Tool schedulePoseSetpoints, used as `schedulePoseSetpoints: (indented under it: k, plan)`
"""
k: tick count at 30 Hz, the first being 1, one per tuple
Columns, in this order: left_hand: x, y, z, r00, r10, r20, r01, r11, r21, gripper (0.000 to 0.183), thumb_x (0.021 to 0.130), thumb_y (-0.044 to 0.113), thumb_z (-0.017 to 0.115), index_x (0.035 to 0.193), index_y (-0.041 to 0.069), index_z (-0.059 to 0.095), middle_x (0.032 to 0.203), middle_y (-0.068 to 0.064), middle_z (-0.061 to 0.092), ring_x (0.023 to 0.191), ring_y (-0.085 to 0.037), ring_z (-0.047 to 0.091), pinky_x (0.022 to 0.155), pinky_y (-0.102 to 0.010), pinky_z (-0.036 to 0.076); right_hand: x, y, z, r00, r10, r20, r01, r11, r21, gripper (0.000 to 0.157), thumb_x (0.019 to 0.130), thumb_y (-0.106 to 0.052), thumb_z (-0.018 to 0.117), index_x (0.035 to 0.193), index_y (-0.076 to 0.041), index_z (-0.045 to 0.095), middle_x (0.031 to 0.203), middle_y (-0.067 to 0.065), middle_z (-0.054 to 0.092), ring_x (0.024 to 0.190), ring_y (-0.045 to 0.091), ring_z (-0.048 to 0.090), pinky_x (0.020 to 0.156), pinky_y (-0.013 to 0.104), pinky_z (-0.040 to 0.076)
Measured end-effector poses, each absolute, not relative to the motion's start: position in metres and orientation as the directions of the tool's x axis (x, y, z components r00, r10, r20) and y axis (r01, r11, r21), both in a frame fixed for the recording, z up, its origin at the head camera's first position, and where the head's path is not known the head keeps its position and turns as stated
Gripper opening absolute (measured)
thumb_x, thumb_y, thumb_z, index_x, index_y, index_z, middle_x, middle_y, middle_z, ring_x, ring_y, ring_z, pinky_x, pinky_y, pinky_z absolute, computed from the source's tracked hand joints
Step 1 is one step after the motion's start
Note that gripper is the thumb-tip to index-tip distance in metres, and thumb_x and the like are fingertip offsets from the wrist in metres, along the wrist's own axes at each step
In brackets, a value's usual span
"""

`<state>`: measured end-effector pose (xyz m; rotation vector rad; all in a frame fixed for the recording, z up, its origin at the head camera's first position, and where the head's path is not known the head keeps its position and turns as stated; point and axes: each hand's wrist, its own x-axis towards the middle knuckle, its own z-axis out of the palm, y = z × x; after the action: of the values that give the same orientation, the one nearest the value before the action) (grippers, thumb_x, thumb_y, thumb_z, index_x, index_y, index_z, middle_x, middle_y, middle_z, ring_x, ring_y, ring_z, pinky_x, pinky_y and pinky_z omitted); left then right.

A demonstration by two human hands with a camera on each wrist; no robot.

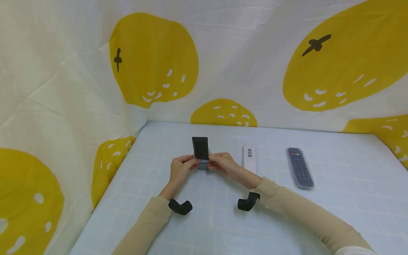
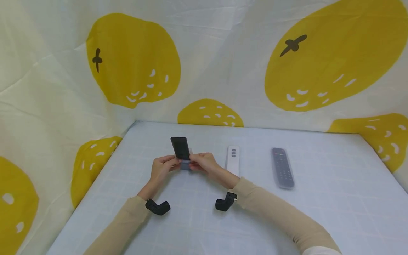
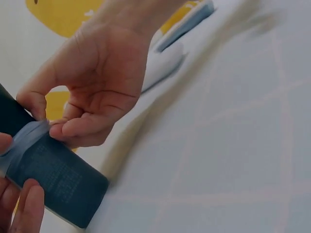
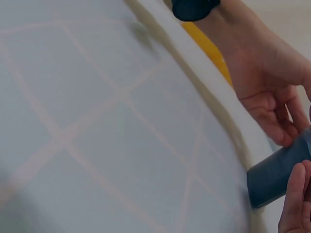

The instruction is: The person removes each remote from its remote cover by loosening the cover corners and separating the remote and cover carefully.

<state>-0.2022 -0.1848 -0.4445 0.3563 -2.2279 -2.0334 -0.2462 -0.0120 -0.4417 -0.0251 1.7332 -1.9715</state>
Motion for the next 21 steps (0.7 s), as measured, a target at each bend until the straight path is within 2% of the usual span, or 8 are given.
schedulePoseSetpoints:
  k: [8,13,17,21]
  plan:
    - [-0.209,-0.178,-0.444,-0.944,-0.324,-0.055,-0.097,0.116,0.988,0.02,0.076,0.01,0.066,0.089,-0.003,0.074,0.073,-0.008,0.073,0.058,-0.009,0.066,0.059,-0.025,0.056,-0.251,-0.01,-0.443,-0.871,-0.383,-0.307,0.338,-0.015,-0.941,0.033,0.091,-0.011,0.054,0.111,0.015,0.06,0.07,-0.003,0.065,0.062,0.004,0.063,0.061,0.016,0.054]
    - [-0.212,-0.179,-0.448,-0.935,-0.351,-0.051,-0.105,0.138,0.985,0.017,0.076,0.01,0.065,0.085,-0.001,0.074,0.06,-0.003,0.066,0.05,-0.012,0.058,0.049,-0.022,0.047,-0.253,-0.013,-0.444,-0.867,-0.376,-0.326,0.352,-0.001,-0.936,0.035,0.09,-0.013,0.054,0.112,0.014,0.06,0.067,-0.004,0.065,0.06,0.003,0.063,0.061,0.016,0.054]
    - [-0.214,-0.18,-0.448,-0.933,-0.354,-0.065,-0.122,0.143,0.982,0.02,0.076,0.014,0.064,0.087,0.002,0.075,0.058,0.0,0.065,0.052,-0.013,0.058,0.047,-0.022,0.042,-0.254,-0.015,-0.444,-0.87,-0.359,-0.339,0.366,-0.008,-0.931,0.038,0.091,-0.015,0.054,0.116,0.012,0.059,0.068,-0.005,0.065,0.061,0.003,0.063,0.061,0.015,0.054]
    - [-0.216,-0.179,-0.45,-0.932,-0.348,-0.106,-0.157,0.121,0.98,0.025,0.076,0.017,0.063,0.092,0.002,0.075,0.061,0.003,0.067,0.053,-0.009,0.059,0.048,-0.021,0.04,-0.255,-0.017,-0.444,-0.871,-0.346,-0.348,0.378,-0.023,-0.925,0.035,0.09,-0.014,0.054,0.113,0.012,0.06,0.068,-0.003,0.064,0.06,0.003,0.062,0.061,0.015,0.054]
